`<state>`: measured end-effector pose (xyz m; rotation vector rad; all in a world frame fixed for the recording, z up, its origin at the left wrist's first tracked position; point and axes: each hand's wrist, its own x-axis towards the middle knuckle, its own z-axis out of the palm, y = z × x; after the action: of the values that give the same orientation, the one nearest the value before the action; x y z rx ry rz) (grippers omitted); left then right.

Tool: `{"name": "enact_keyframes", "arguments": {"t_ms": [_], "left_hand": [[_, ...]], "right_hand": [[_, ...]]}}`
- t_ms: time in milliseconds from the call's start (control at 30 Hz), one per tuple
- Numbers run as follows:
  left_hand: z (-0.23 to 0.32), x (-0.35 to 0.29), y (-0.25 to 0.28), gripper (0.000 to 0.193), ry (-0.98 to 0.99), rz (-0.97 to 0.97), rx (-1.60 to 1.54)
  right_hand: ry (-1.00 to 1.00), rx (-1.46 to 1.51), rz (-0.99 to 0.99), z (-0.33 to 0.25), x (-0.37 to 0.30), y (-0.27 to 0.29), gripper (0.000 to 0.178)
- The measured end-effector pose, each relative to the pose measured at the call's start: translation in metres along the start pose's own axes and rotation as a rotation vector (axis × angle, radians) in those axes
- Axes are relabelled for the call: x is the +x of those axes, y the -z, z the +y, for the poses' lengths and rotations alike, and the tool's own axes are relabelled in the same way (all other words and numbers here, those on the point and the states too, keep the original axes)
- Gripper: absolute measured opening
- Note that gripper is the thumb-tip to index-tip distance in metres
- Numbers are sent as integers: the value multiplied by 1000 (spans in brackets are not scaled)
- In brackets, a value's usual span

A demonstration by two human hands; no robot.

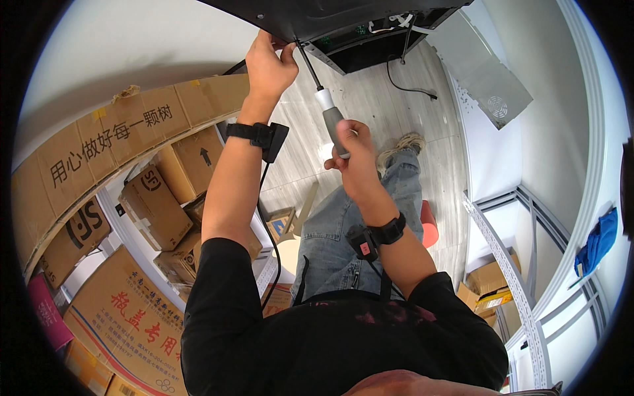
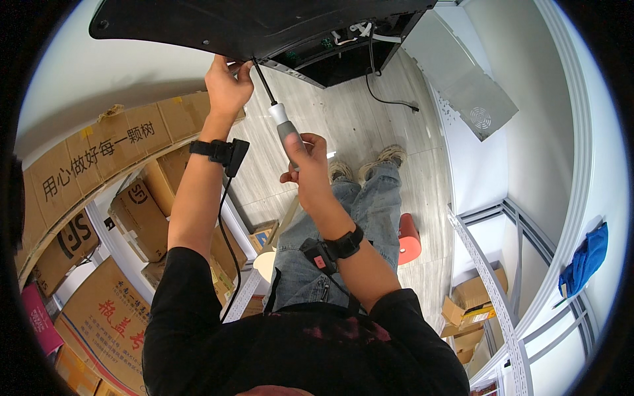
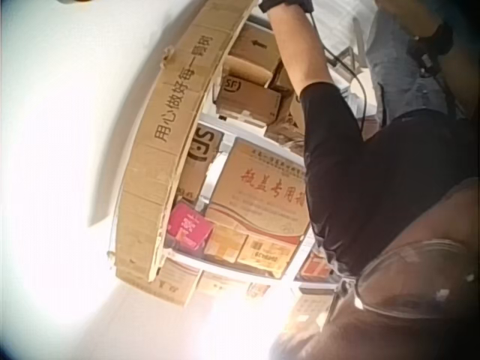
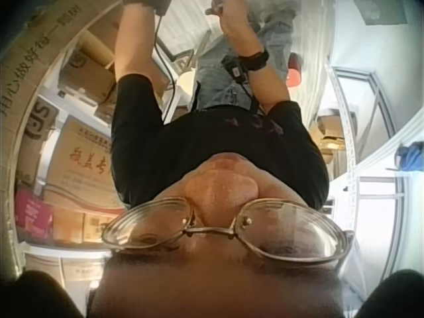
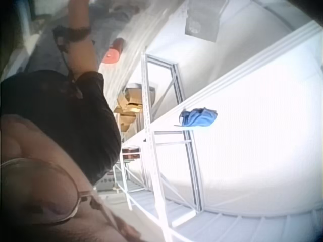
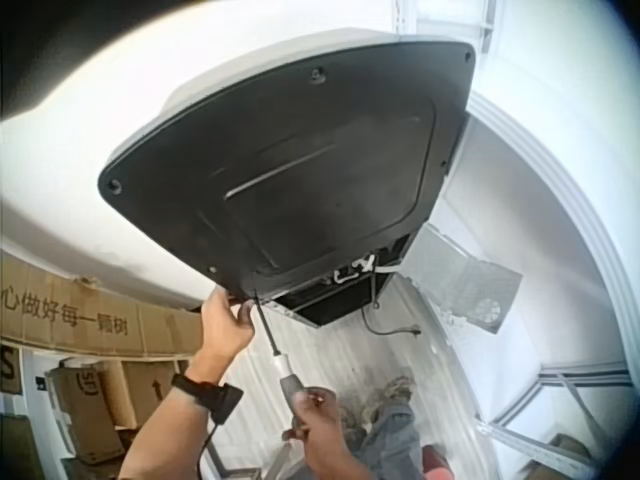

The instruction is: The person uses a screwdriver to remove screws from a black electronic device, detaches a metal back panel, and then reattaches the panel by aligning it and inserting screws. The person handles the device, screws, and panel throughout the process.

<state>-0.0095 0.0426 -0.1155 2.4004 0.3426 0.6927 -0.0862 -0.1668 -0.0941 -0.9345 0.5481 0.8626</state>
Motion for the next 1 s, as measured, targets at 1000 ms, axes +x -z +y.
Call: {"name": "enact_keyframes", "arguments": {"t_ms": [1000], "left_hand": [[-1,0,-1,30,0,3,5]], "right_hand": [[-164,74,-146,-15,5,-11,55]]}}
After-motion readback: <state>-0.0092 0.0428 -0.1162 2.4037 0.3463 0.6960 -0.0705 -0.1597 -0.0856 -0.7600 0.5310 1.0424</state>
